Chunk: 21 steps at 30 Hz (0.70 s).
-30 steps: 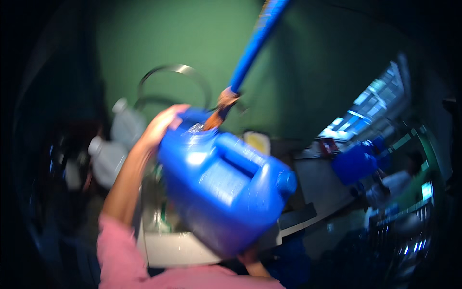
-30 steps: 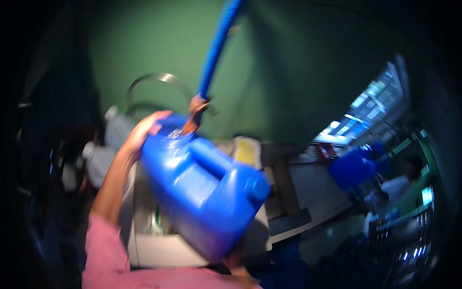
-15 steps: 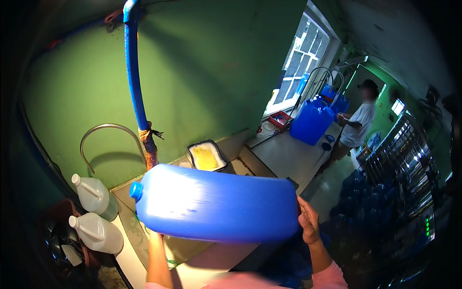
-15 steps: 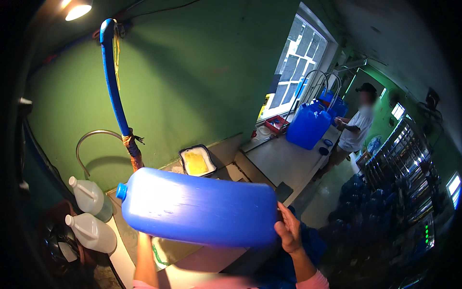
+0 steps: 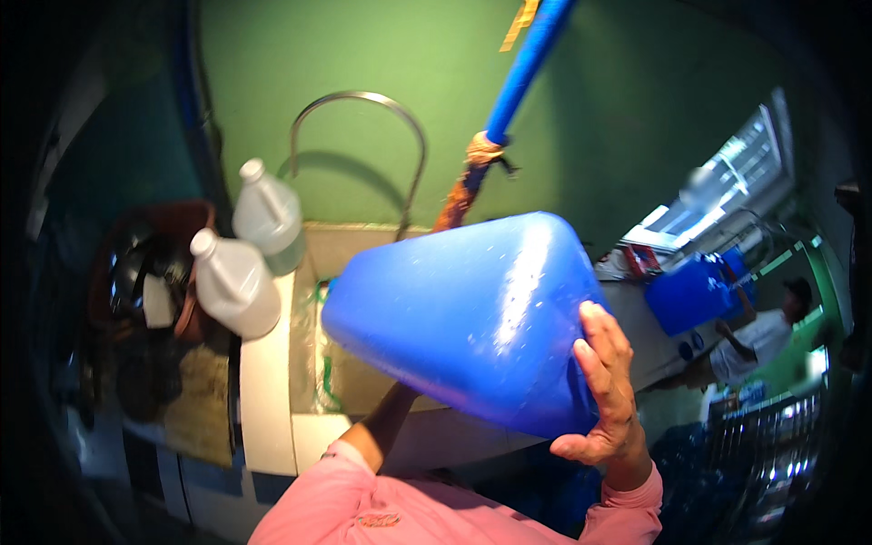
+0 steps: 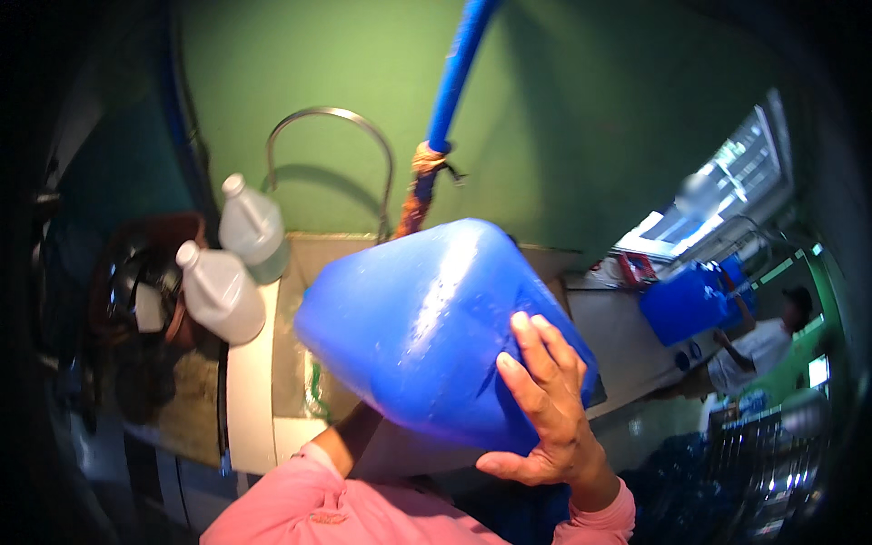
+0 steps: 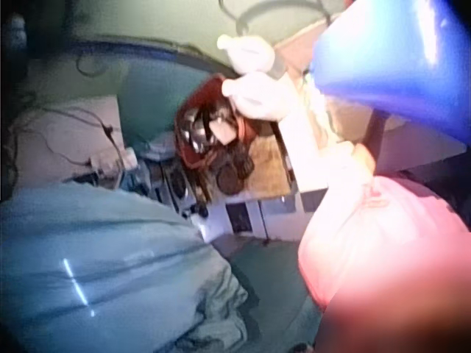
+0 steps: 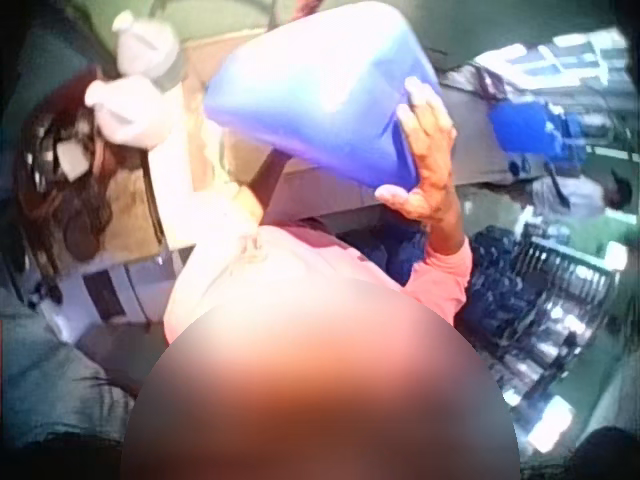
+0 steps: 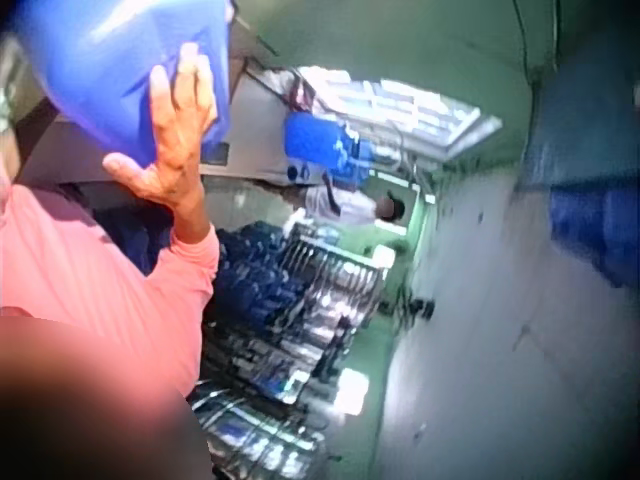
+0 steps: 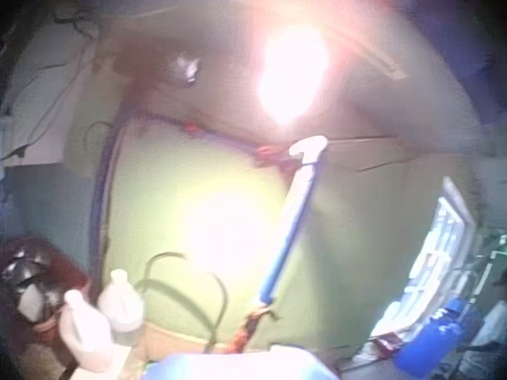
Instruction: The person repeatedly washes blue plastic jerrycans at a sink. They open the cap, scrub the exterior with a soapy sponge, rinse under running water, and shake out excess water. The person handles multiple jerrycans one at a time, repeating the same cleaning cycle for each.
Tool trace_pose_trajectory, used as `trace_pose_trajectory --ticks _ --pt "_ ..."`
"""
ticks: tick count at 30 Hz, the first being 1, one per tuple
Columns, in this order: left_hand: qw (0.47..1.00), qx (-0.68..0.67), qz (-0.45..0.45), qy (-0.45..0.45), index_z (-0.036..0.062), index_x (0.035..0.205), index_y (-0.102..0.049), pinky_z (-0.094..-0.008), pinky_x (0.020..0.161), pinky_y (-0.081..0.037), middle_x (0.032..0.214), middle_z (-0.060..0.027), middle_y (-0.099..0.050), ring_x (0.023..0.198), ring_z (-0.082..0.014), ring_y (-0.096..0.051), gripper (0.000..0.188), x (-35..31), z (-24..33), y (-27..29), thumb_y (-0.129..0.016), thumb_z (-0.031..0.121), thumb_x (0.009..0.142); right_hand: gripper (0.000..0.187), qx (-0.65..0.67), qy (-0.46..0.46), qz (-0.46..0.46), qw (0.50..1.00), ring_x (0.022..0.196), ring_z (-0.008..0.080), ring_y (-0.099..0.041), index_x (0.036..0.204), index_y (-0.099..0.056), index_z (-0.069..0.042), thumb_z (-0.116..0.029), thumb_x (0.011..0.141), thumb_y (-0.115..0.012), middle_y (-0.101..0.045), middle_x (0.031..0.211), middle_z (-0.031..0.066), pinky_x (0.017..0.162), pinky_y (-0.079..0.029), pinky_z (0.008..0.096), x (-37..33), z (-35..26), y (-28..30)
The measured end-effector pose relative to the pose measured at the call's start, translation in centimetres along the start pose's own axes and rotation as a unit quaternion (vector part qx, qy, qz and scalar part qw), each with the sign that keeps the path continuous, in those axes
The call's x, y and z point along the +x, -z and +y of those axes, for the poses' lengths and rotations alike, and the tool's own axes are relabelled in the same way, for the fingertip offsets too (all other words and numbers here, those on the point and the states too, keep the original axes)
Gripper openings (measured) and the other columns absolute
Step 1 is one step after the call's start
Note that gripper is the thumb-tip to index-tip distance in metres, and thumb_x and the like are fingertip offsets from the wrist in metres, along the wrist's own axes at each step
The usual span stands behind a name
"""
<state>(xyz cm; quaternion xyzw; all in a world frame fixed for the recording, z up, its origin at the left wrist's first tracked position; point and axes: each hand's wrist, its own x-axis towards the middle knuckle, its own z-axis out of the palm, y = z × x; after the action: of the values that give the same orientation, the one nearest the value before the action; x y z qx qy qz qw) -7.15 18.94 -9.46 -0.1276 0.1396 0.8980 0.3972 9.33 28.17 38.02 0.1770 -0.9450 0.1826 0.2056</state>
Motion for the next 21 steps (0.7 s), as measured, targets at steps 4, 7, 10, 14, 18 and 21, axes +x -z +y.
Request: trace_pose_trajectory --ticks 4,7,10,14,18,21 --pt "1.000 -0.020 -0.001 -0.002 0.0078 0.133 -0.055 -0.0390 0.103 -0.048 0.126 -0.0080 -0.064 0.114 -0.0233 -0.062 0.054 -1.1 -1.0 0.9 -0.043 0.051 0.102 0.082 -0.059 -0.029 -0.017 0.998 0.140 0.0490 -0.039 0.147 -0.048 -0.006 -0.068 0.094 -0.048 -0.039 0.154 0.0301 0.113 -0.027 0.0560 0.4 -1.3 -1.7" --pt "0.999 -0.014 -0.021 -0.030 0.0084 0.134 -0.055 -0.0389 0.103 -0.048 0.127 -0.0080 -0.063 0.114 -0.0233 -0.062 0.055 -3.7 1.6 0.6 -0.043 0.052 0.103 0.085 -0.006 -0.086 0.058 0.995 0.143 0.0478 -0.036 0.151 -0.045 -0.009 -0.073 0.096 -0.036 -0.038 0.155 0.0282 0.116 -0.026 0.0577 -2.6 -0.5 -3.7" --pt "0.993 0.053 0.010 -0.103 0.0089 0.135 -0.054 -0.0387 0.103 -0.048 0.128 -0.0081 -0.063 0.115 -0.0232 -0.062 0.056 -7.9 8.8 -1.2 -0.043 0.054 0.103 0.090 0.269 -0.167 0.264 0.911 0.147 0.0388 -0.030 0.158 -0.028 -0.009 -0.076 0.097 -0.027 -0.015 0.165 0.0221 0.120 -0.025 0.0553 -8.5 1.9 -8.0" --pt "0.928 0.293 0.089 -0.210 0.0024 0.141 -0.052 -0.0364 0.099 -0.050 0.134 -0.0086 -0.059 0.115 -0.0177 -0.061 0.061 -16.6 19.6 -6.9 -0.061 0.046 0.099 0.083 0.473 -0.253 0.527 0.660 0.136 0.0344 -0.044 0.145 -0.044 0.004 -0.066 0.100 -0.036 -0.046 0.148 0.0180 0.112 -0.037 0.0492 -16.0 7.2 -13.1" --pt "0.800 0.498 0.083 -0.324 0.0000 0.087 -0.069 -0.0339 0.095 -0.050 0.131 -0.0169 -0.058 0.113 -0.0231 -0.062 0.034 -22.9 24.9 -15.2 -0.089 0.026 0.077 0.056 0.395 -0.463 0.536 0.586 0.129 0.0294 -0.048 0.138 -0.052 0.001 -0.041 0.104 -0.036 -0.053 0.141 0.0131 0.112 -0.036 0.0429 -18.8 10.8 -20.7" --pt "0.616 0.639 0.103 -0.449 0.0037 0.061 -0.051 -0.0403 0.099 -0.049 0.132 -0.0254 -0.056 0.117 -0.0304 -0.061 0.051 -25.4 24.3 -19.4 -0.098 0.023 0.061 0.059 0.361 -0.544 0.373 0.660 0.136 0.0260 -0.045 0.149 -0.045 -0.002 -0.042 0.106 -0.037 -0.049 0.150 0.0124 0.117 -0.029 0.0412 -18.0 12.2 -23.2"
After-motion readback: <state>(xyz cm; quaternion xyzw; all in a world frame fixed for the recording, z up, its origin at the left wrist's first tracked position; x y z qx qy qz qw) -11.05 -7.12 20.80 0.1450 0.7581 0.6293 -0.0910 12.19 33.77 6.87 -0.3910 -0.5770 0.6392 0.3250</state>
